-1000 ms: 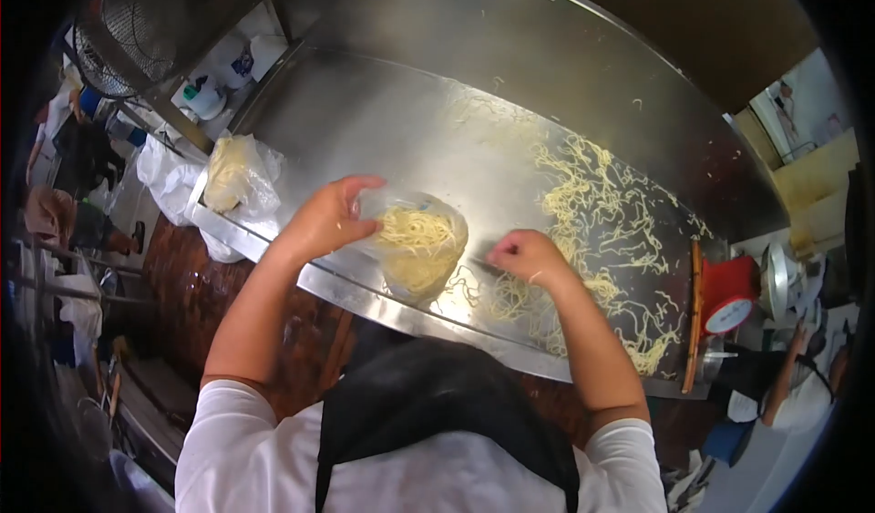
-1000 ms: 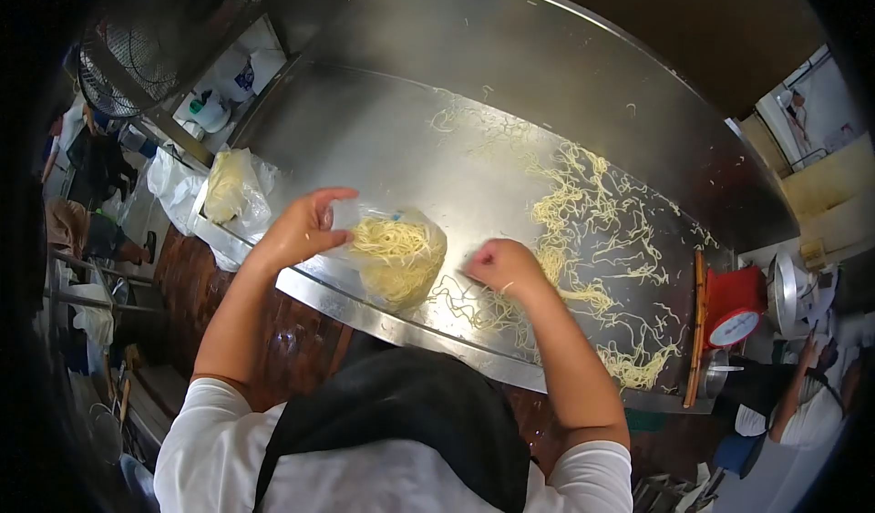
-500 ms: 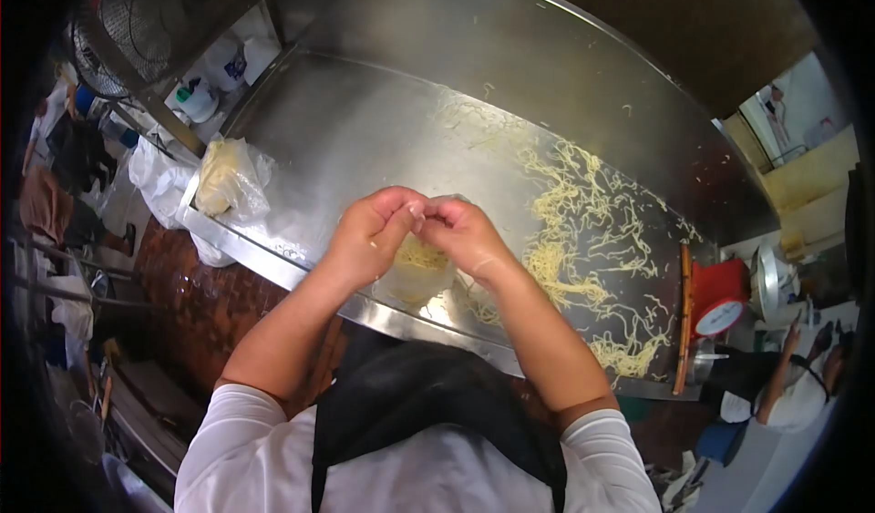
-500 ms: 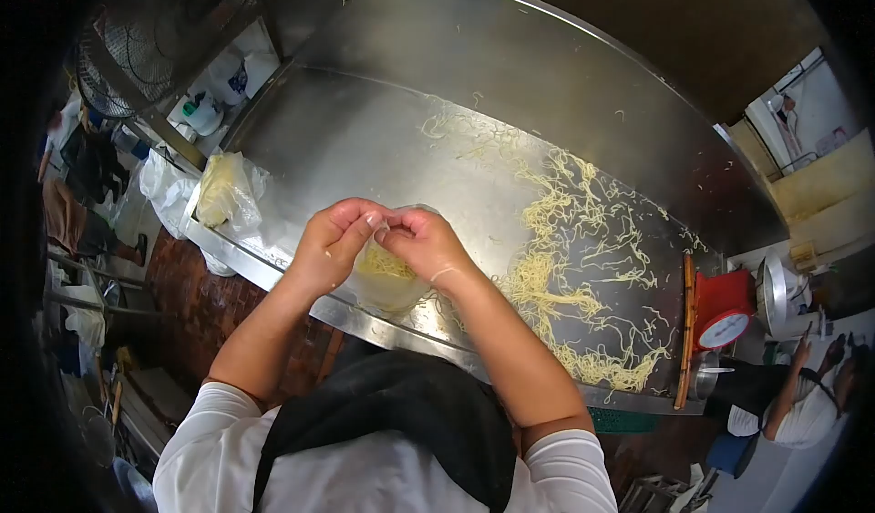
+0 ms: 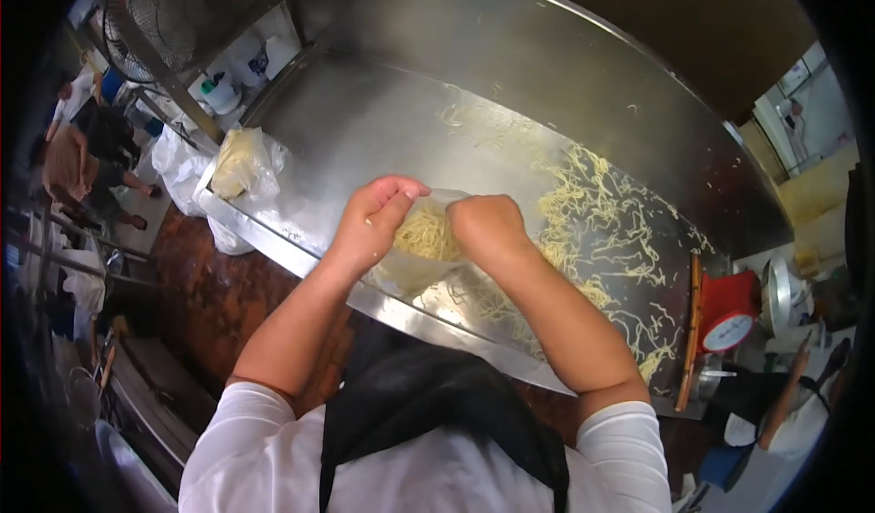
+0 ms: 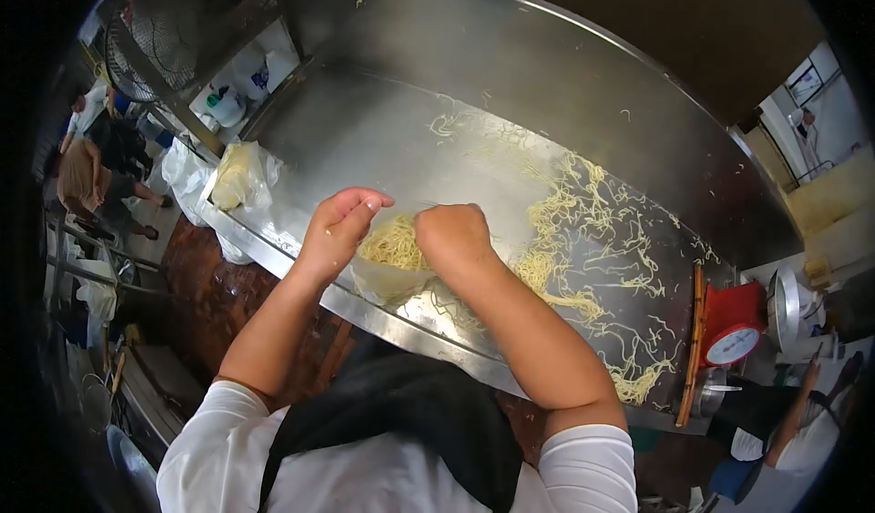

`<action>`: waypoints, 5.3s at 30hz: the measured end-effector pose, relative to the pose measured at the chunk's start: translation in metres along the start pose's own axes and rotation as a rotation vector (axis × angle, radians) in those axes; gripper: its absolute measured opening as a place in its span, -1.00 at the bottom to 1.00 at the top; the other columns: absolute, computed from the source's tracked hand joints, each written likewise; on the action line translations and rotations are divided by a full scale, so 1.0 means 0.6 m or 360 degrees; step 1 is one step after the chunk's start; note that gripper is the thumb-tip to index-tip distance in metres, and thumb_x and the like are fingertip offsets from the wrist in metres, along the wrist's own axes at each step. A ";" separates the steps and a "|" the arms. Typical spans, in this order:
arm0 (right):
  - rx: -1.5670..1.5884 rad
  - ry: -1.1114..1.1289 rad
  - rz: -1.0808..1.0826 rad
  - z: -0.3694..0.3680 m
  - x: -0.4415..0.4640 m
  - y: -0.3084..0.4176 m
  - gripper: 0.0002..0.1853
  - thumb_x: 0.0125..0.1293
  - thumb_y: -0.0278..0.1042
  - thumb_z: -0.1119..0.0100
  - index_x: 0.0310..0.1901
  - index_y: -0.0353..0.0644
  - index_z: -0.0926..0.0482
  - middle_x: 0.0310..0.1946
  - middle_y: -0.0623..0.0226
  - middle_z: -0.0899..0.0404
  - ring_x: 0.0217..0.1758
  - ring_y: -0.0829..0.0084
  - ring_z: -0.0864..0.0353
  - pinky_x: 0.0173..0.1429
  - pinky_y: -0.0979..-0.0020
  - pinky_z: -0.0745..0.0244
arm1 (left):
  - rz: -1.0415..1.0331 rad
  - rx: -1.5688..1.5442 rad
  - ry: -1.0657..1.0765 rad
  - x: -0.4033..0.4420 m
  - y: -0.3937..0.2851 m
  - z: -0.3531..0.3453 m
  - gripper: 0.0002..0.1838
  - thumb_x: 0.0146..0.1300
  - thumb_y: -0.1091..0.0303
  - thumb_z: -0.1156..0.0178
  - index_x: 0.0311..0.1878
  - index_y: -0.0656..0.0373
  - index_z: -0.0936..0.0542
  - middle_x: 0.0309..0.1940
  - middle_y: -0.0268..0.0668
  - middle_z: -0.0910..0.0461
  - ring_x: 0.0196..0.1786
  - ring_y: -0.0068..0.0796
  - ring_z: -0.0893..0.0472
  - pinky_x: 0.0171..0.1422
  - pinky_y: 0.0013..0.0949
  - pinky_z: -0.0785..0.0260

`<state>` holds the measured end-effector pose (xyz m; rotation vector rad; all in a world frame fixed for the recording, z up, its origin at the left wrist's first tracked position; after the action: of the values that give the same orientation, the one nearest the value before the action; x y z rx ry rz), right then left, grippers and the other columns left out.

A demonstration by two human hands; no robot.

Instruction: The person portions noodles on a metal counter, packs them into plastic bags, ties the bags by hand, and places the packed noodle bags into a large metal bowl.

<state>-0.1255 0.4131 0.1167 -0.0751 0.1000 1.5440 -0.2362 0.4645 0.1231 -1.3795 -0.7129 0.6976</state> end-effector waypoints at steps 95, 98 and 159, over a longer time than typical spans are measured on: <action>0.0484 -0.1225 -0.1437 0.372 -1.195 -0.978 -0.71 0.30 -0.28 -0.15 -0.03 -0.26 -0.53 -0.49 0.46 -0.49 -0.46 0.62 -0.44 -0.30 0.55 -0.39 | -0.0579 0.0020 0.1077 0.064 -0.506 -1.380 -0.89 0.10 0.47 -0.20 -0.28 0.20 -0.58 -0.51 -0.29 -0.64 -0.52 -0.49 -0.65 -0.51 -0.42 -0.44; 0.0228 -0.1355 -0.1149 0.423 -1.144 -0.926 -0.72 0.28 -0.34 -0.18 -0.07 -0.34 -0.55 -0.44 0.40 -0.53 -0.37 0.60 -0.45 -0.24 0.54 -0.37 | -0.0561 0.0052 0.1097 0.063 -0.495 -1.375 -0.73 -0.03 0.46 -0.32 -0.21 0.23 -0.55 -0.48 -0.24 -0.63 -0.50 -0.45 -0.65 -0.51 -0.41 -0.46; 0.1317 -0.1187 -0.1017 0.380 -0.972 -0.965 -0.89 0.27 -0.31 -0.08 -0.22 -0.08 -0.53 -0.40 0.56 -0.53 -0.51 0.67 -0.47 -0.48 0.57 -0.33 | -0.1194 -0.0383 0.0044 0.041 -0.694 -1.278 -0.78 0.26 0.36 0.06 -0.15 0.28 -0.49 -0.22 0.11 -0.57 -0.09 0.14 -0.55 -0.01 -0.08 -0.39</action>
<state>0.4430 -0.1555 0.4002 1.0213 0.0995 0.7259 0.3946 -0.0115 0.4942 -1.2001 -1.2266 -0.0036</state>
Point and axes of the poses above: each hand's wrist, its own x-axis towards the middle knuckle, its own z-axis out of the back of the hand, y = z × x, the point moved 10 cm from there along x, towards the middle knuckle
